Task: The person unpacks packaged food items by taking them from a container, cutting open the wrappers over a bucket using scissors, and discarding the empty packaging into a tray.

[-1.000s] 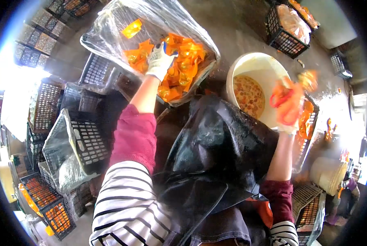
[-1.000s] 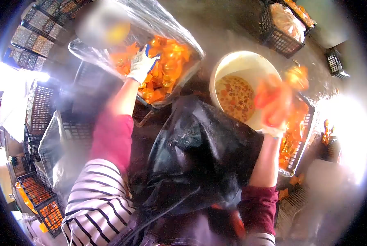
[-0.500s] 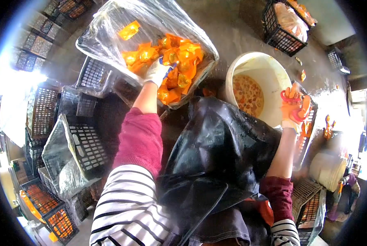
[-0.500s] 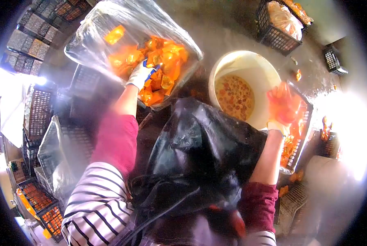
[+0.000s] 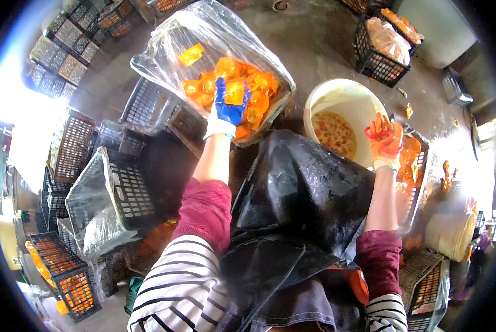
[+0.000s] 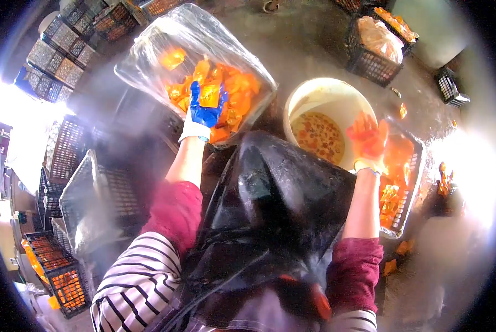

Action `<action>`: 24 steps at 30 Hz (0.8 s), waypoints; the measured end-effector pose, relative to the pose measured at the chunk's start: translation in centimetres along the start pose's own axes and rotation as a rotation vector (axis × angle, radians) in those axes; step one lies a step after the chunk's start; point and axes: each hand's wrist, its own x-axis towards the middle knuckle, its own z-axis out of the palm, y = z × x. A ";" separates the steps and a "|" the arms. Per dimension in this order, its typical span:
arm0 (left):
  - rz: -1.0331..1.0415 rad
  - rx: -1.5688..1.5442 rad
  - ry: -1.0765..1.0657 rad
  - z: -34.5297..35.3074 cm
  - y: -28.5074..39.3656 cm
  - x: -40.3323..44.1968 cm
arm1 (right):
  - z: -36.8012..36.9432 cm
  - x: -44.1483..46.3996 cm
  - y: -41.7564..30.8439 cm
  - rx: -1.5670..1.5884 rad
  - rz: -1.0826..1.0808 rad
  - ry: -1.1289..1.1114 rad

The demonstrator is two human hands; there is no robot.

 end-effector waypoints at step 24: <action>-0.023 2.700 0.216 -19.4 -6.0 12.8 | 3.5 -0.4 4.4 -0.546 0.189 0.129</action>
